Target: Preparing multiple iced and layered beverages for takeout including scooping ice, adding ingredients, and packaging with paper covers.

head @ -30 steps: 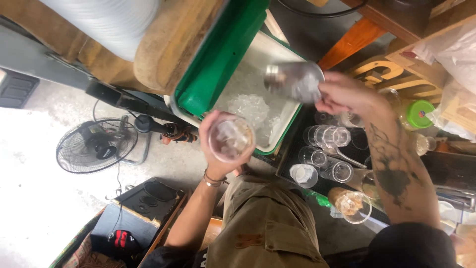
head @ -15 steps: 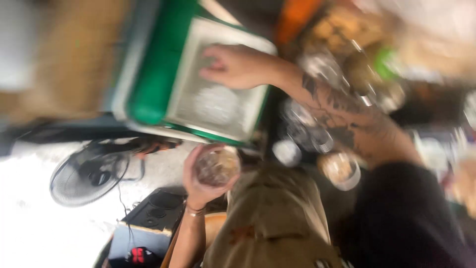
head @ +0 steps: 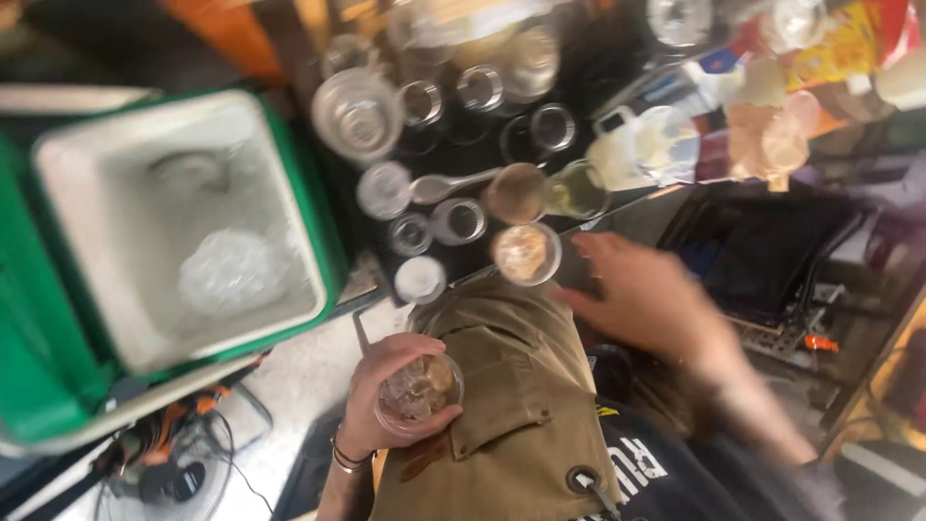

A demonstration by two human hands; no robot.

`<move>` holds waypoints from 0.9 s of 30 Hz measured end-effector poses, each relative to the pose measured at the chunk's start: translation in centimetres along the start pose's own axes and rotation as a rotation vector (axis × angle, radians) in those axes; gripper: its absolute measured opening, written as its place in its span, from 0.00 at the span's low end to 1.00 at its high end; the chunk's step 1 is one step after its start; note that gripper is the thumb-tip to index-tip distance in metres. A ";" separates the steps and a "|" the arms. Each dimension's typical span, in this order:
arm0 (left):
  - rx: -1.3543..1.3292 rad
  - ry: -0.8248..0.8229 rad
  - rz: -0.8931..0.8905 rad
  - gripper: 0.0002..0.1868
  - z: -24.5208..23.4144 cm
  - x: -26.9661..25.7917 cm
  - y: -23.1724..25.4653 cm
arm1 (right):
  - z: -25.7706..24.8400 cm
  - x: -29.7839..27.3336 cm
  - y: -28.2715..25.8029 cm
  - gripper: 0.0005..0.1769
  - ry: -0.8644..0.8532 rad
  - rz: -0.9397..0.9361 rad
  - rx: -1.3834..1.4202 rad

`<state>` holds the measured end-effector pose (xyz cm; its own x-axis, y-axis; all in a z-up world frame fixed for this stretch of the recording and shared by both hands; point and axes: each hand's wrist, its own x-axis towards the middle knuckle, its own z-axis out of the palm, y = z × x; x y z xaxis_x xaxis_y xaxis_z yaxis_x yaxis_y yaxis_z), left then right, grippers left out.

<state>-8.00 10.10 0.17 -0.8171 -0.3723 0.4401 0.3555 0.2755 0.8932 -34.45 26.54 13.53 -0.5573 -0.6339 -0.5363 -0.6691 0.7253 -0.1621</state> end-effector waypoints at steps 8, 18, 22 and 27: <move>-0.039 -0.359 0.016 0.48 6.2 5.8 -1.2 | 13.8 4.8 2.7 0.59 0.676 -0.008 0.545; 0.061 -0.416 -0.090 0.54 22.1 6.7 -0.7 | 17.7 1.0 18.2 0.42 0.553 -0.404 0.766; 0.129 -0.292 -0.104 0.55 33.0 7.7 -0.5 | 17.8 -3.6 30.6 0.46 0.537 -0.337 0.713; -0.038 -0.224 -0.368 0.51 44.1 11.3 0.6 | 15.1 -7.9 43.1 0.44 0.528 0.072 0.620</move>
<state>-37.03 45.20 1.58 -0.9693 -0.2373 0.0644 0.0350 0.1259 0.9914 -51.48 66.83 -1.74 -0.8501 -0.5110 -0.1271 -0.3155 0.6876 -0.6540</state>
